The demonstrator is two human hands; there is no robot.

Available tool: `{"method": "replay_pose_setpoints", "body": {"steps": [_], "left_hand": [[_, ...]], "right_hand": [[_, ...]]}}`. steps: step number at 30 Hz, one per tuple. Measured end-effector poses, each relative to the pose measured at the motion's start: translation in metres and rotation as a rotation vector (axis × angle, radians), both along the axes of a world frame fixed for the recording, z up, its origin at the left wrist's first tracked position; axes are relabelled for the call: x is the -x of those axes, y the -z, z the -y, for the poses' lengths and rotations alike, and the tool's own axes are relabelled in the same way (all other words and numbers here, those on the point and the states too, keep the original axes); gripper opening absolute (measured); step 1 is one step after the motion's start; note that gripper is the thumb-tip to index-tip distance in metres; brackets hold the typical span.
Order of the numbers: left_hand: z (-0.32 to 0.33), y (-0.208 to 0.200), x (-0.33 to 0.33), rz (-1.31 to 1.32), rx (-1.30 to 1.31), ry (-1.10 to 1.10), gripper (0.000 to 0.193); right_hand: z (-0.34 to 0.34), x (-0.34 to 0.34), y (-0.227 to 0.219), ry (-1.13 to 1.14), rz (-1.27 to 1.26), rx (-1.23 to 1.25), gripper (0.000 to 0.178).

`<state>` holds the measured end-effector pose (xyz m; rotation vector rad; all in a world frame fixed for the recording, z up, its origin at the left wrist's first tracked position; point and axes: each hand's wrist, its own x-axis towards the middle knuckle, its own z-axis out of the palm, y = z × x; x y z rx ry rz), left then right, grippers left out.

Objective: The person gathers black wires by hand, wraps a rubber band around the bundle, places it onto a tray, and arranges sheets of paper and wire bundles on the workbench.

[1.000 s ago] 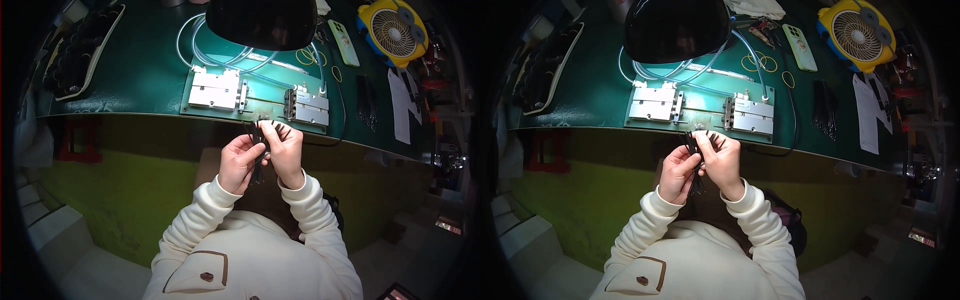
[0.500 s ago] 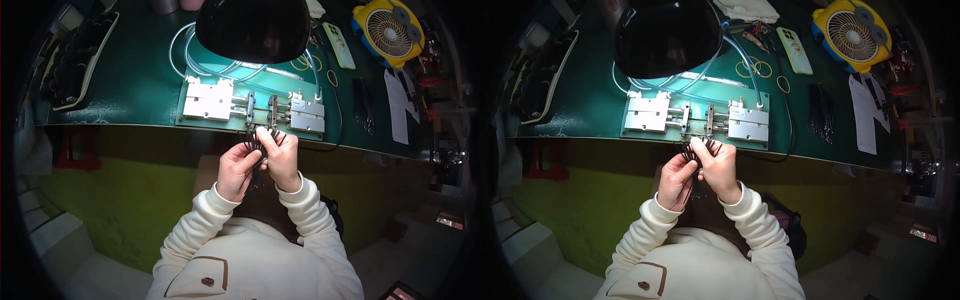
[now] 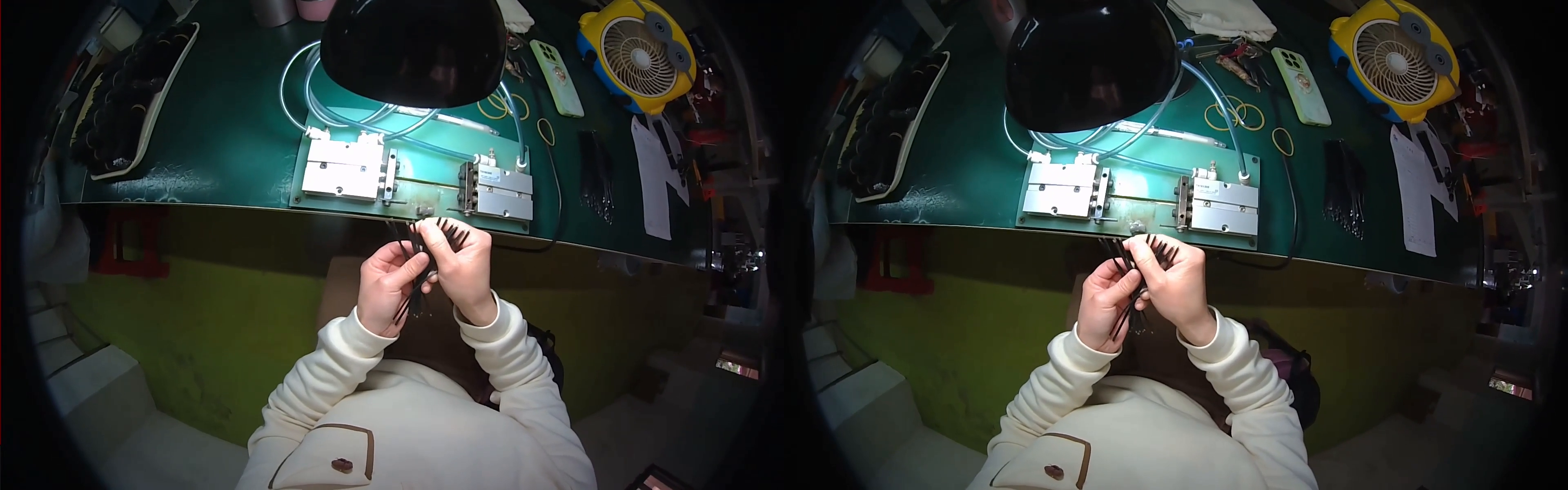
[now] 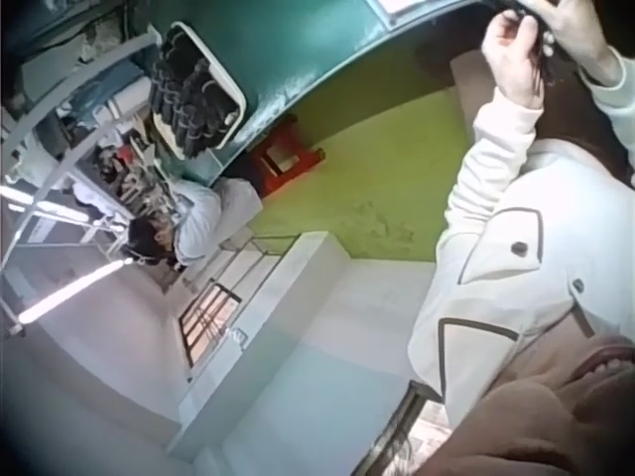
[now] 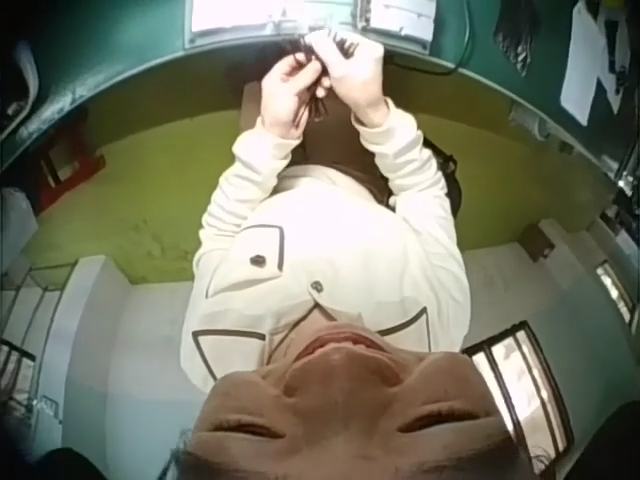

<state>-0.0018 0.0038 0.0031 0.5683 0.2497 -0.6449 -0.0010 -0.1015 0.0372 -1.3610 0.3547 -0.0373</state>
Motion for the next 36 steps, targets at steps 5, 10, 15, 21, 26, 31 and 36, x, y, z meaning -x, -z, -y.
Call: {"method": "replay_pose_setpoints", "body": {"steps": [5, 10, 15, 21, 26, 31, 36], "left_hand": [[0.003, 0.002, -0.003, 0.008, -0.055, -0.059, 0.008], [0.004, 0.004, -0.003, 0.015, -0.057, -0.064, 0.009], [0.003, 0.003, -0.002, 0.007, -0.072, -0.059, 0.010], [0.000, 0.005, -0.005, 0.012, -0.061, -0.064, 0.010], [0.007, -0.001, -0.009, 0.020, -0.053, -0.029, 0.009], [0.012, -0.008, -0.005, 0.058, -0.209, -0.029, 0.010], [0.004, 0.007, 0.018, 0.081, -0.083, -0.029, 0.009]], "right_hand": [[-0.003, -0.004, 0.000, 0.093, -0.062, 0.031, 0.020], [-0.004, -0.003, 0.003, 0.149, -0.033, 0.014, 0.021], [-0.005, -0.001, 0.006, 0.165, -0.030, 0.021, 0.021], [-0.006, -0.005, 0.008, 0.131, -0.035, 0.000, 0.022], [0.000, -0.007, 0.001, 0.154, -0.051, 0.030, 0.024], [0.006, -0.004, 0.002, 0.061, -0.018, -0.054, 0.026], [0.001, 0.019, -0.001, -0.020, 0.065, -0.101, 0.031]]}}
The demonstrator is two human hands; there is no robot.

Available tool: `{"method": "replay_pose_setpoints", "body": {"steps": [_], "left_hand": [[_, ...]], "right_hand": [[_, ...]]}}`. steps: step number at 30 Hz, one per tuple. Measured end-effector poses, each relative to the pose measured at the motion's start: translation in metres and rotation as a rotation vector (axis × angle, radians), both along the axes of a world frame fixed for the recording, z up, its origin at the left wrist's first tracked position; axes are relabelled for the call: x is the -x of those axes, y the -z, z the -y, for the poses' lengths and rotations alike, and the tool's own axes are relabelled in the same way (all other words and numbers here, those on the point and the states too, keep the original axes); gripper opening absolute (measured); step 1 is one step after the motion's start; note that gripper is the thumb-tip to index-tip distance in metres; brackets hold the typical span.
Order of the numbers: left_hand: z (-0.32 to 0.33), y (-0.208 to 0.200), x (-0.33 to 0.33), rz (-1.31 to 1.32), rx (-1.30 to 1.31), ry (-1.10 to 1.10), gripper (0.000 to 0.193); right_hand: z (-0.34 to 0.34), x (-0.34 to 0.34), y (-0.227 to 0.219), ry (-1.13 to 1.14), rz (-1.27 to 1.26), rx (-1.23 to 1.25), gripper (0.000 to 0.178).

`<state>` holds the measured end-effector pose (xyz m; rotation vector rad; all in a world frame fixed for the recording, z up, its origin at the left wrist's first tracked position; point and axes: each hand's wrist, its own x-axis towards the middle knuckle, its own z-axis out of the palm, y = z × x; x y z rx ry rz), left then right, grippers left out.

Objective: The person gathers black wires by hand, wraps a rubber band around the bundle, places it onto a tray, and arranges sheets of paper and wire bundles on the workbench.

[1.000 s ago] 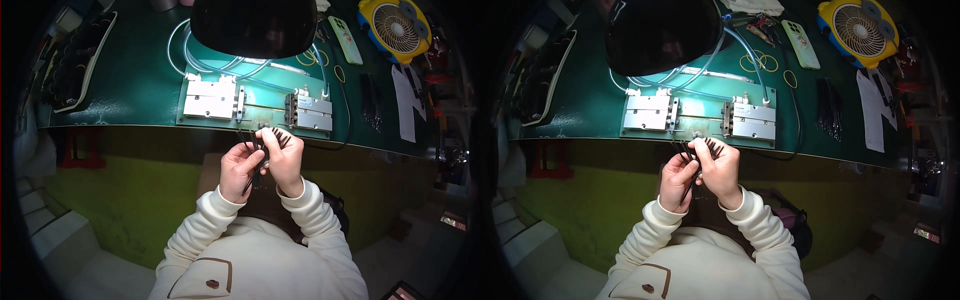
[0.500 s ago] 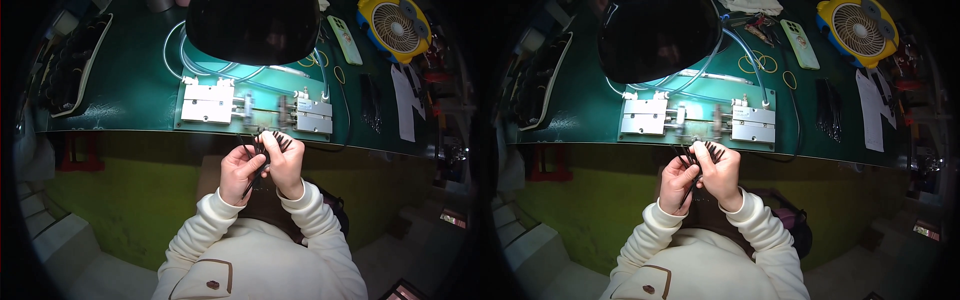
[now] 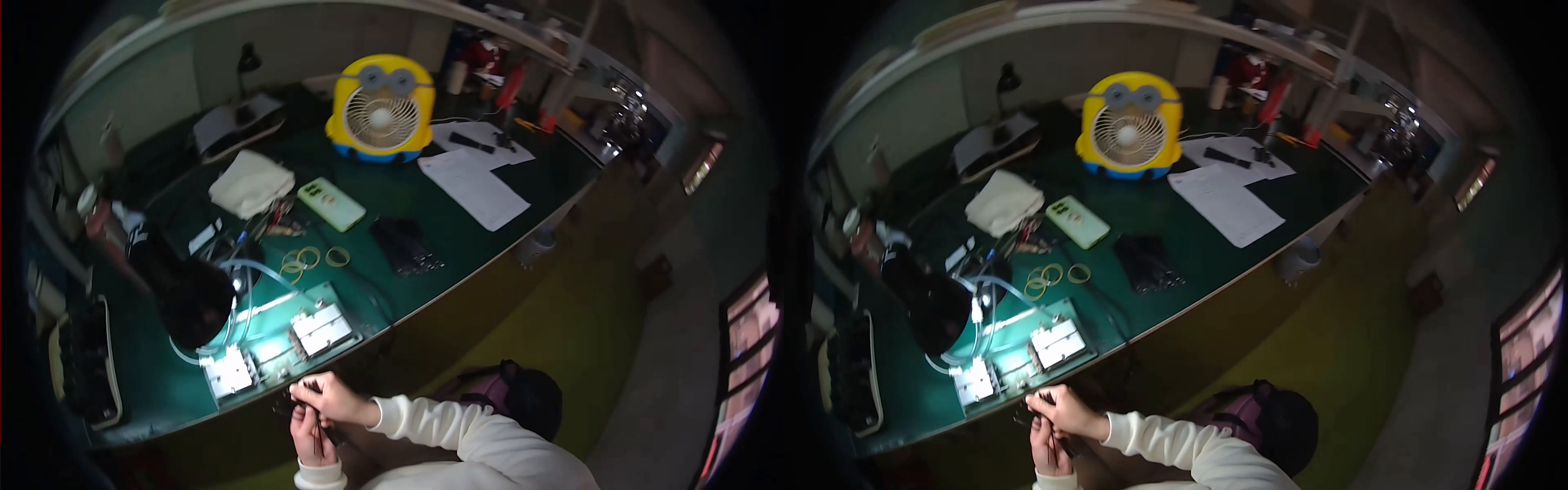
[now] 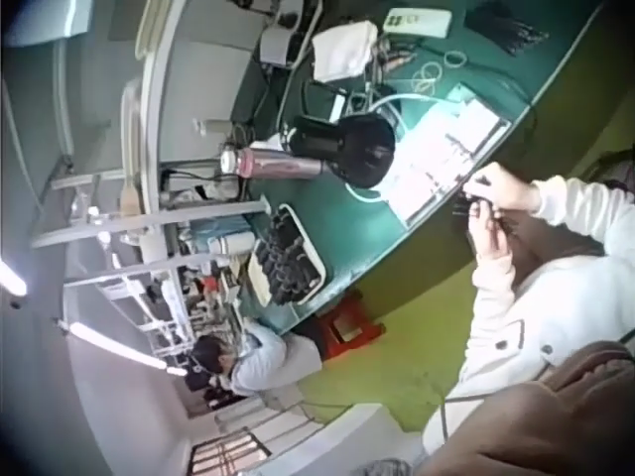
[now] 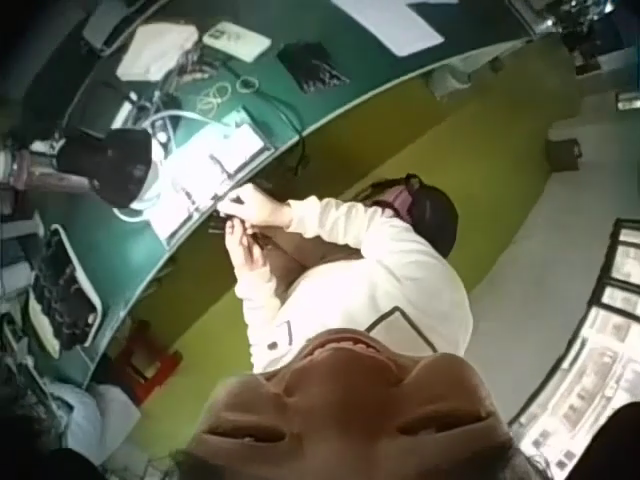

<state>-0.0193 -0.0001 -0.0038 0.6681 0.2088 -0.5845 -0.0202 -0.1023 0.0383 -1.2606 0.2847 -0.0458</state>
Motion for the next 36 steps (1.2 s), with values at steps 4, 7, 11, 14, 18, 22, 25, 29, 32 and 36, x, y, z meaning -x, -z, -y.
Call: {"method": "replay_pose_setpoints", "body": {"steps": [4, 7, 11, 14, 18, 22, 25, 29, 32, 36], "left_hand": [[-0.006, 0.011, 0.031, 0.228, -0.202, 0.215, 0.016], [-0.004, 0.015, 0.053, 0.517, -0.674, 0.352, 0.033], [0.000, 0.021, 0.052, 0.702, -0.816, 0.323, 0.030], [0.005, 0.014, 0.040, 0.467, -0.506, 0.315, 0.022], [0.012, -0.015, 0.034, -0.121, 0.042, 0.334, 0.009], [0.016, -0.024, 0.033, -0.137, -0.077, 0.319, 0.007], [0.013, -0.017, 0.032, -0.098, -0.123, 0.315, 0.007], [0.012, -0.021, 0.035, -0.189, -0.171, 0.234, 0.009], [0.009, -0.012, 0.034, -0.169, -0.161, 0.251, 0.012], [0.001, 0.005, 0.030, -0.109, 0.021, 0.360, 0.015]], "right_hand": [[0.015, 0.030, 0.020, 0.009, 0.017, -0.017, 0.031], [0.027, 0.043, 0.036, 0.022, -0.045, -0.037, 0.030], [0.034, 0.046, 0.050, 0.022, -0.071, -0.090, 0.029], [0.036, 0.044, 0.048, 0.004, 0.024, -0.042, 0.029], [0.035, 0.043, 0.032, -0.006, -0.001, -0.079, 0.028], [0.032, 0.040, 0.039, -0.013, 0.007, -0.029, 0.028], [0.031, 0.039, 0.040, -0.020, 0.019, 0.003, 0.028], [0.029, 0.039, 0.044, -0.020, 0.002, -0.007, 0.026], [0.026, 0.040, 0.053, 0.006, 0.008, 0.000, 0.025], [0.023, 0.041, 0.057, 0.057, 0.024, -0.013, 0.025]]}}
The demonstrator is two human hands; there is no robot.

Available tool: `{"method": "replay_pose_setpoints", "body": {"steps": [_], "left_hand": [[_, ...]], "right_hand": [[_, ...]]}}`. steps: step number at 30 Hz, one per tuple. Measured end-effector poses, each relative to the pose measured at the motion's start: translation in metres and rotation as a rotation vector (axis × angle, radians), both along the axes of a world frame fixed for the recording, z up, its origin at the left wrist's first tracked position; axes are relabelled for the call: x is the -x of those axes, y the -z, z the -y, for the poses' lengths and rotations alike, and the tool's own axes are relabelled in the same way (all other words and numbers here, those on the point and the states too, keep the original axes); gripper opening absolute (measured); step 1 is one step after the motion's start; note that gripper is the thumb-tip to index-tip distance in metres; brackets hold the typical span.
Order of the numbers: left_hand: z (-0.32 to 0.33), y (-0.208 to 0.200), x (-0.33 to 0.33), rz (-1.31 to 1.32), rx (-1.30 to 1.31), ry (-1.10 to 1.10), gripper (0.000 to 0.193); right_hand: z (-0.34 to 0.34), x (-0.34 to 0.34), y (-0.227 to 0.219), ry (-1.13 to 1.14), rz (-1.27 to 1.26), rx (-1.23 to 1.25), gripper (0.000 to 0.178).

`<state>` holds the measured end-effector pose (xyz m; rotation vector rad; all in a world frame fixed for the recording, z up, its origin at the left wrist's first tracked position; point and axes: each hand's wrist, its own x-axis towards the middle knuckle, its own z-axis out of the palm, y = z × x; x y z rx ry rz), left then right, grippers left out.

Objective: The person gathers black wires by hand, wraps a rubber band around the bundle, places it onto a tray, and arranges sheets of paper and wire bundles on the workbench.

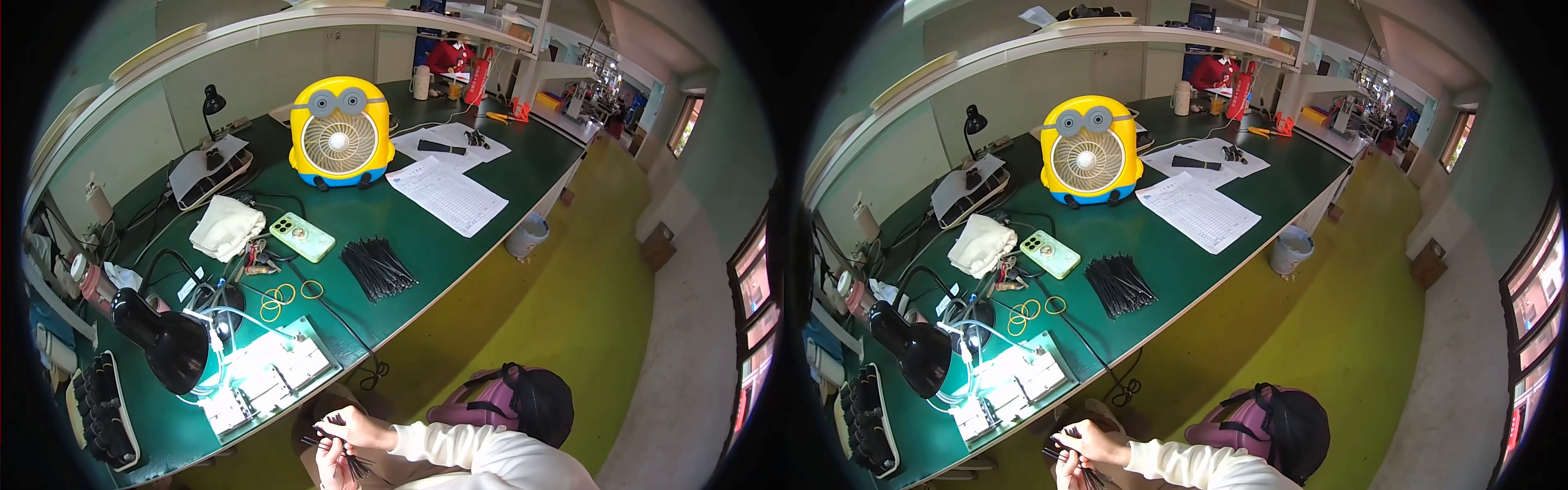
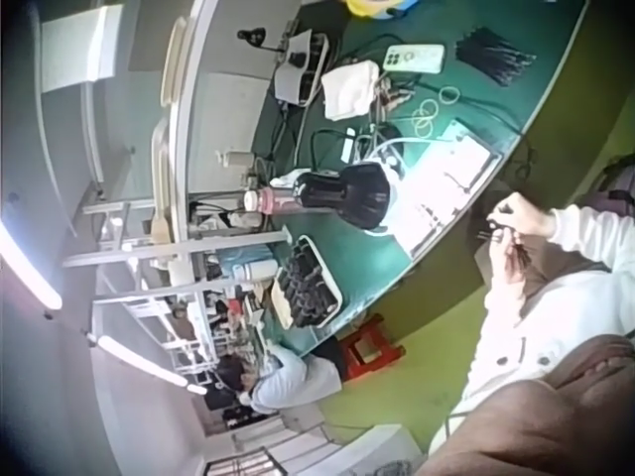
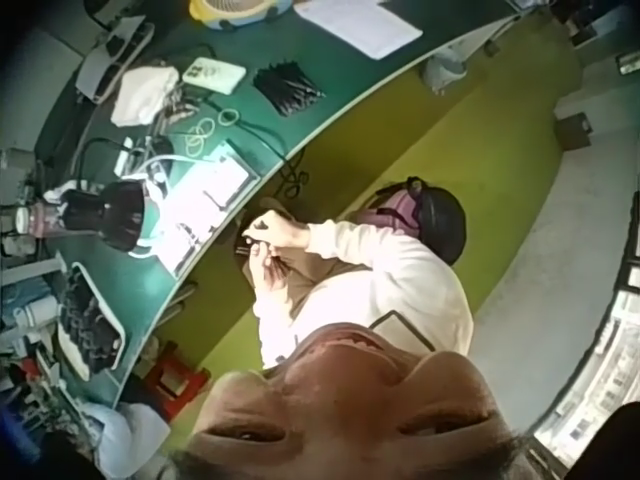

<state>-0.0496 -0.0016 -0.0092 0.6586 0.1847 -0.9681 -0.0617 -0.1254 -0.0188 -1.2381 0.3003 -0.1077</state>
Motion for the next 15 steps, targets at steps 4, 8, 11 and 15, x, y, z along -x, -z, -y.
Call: {"method": "replay_pose_setpoints", "body": {"steps": [4, 8, 11, 15], "left_hand": [[0.000, -0.001, 0.005, -0.050, -0.112, -0.076, 0.019], [-0.007, 0.014, 0.002, -0.072, 0.039, -0.041, 0.022], [-0.009, 0.026, -0.002, -0.097, 0.185, -0.010, 0.025], [0.001, 0.037, -0.002, 0.004, 0.015, -0.061, 0.012]], "right_hand": [[0.000, 0.000, 0.004, 0.019, 0.032, -0.001, 0.025], [0.000, 0.001, 0.006, 0.015, 0.015, 0.014, 0.025], [0.000, 0.000, 0.007, 0.027, 0.041, 0.024, 0.024], [0.000, 0.002, -0.006, -0.004, -0.017, -0.026, 0.024]]}}
